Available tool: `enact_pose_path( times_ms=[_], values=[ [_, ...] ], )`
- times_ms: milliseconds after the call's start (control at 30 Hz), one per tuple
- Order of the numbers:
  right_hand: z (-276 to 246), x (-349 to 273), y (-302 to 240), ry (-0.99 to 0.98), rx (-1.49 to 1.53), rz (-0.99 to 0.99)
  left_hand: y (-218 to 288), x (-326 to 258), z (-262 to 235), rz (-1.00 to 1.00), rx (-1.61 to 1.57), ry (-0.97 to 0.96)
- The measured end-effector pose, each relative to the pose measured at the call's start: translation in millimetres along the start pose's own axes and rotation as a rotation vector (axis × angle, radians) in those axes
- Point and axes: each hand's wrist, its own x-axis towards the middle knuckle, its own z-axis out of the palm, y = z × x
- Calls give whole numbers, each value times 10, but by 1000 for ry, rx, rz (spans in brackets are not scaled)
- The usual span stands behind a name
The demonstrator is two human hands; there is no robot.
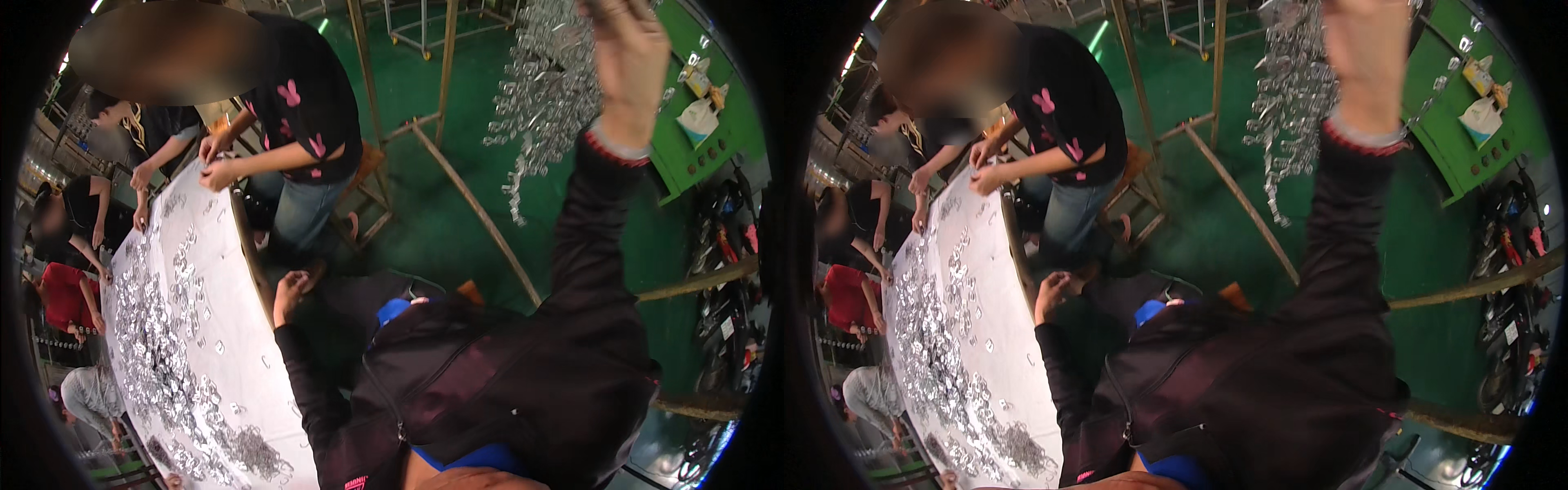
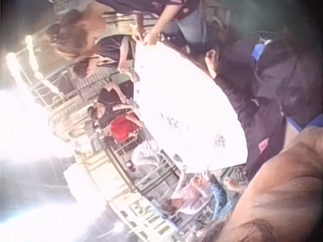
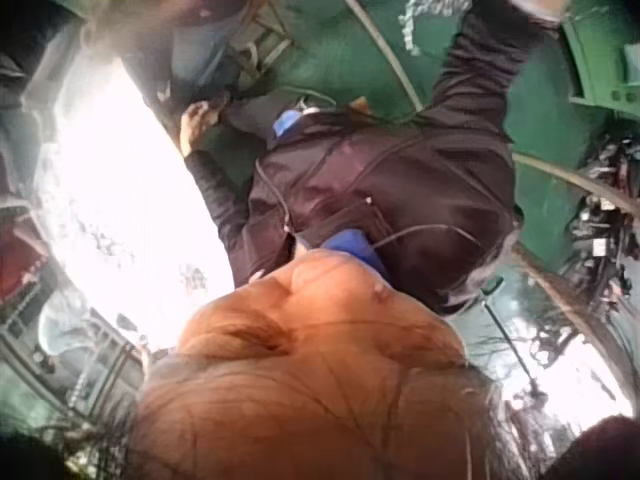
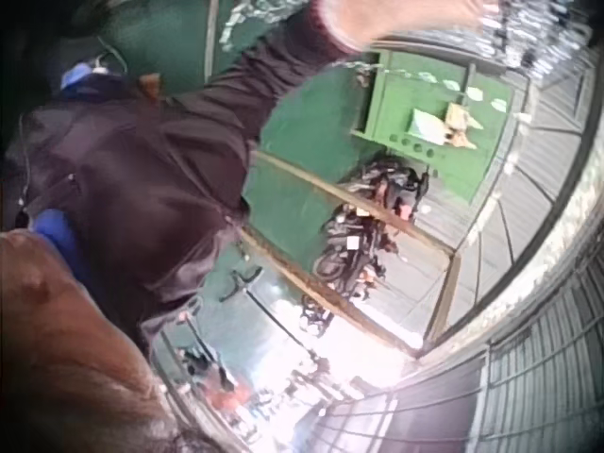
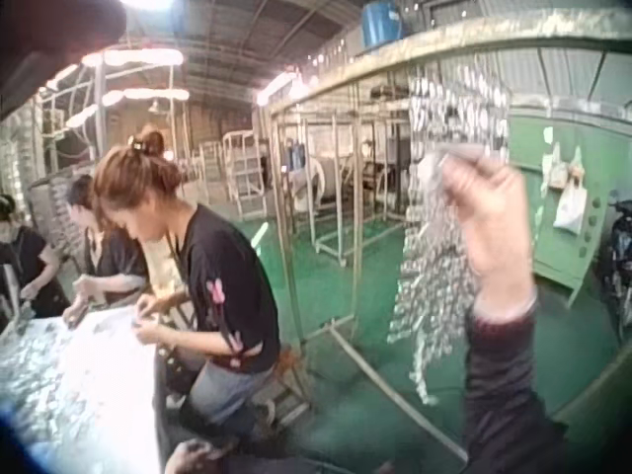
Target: The person repeatedly picks small metal keychain components from a table, attaches them to metal rings, and hangs the assembled keychains on a nearby hanging rack. The process is repeated continuously with coworkers also assembling keychains at the same table.
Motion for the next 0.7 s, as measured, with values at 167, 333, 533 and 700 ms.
enact_pose_path(
  times_ms=[167,333,533,700],
  values=[
    [-733,322,-56,121,79,-68,-260,-284,-177,48,-216,280],
    [-1413,582,-88,210,-119,-122,-307,-355,-231,76,-396,152],
    [-1507,847,-124,298,41,-86,-428,-275,-274,91,-514,121],
    [-1463,1060,-138,324,20,-29,-498,-263,-329,65,-577,66]
  ],
)
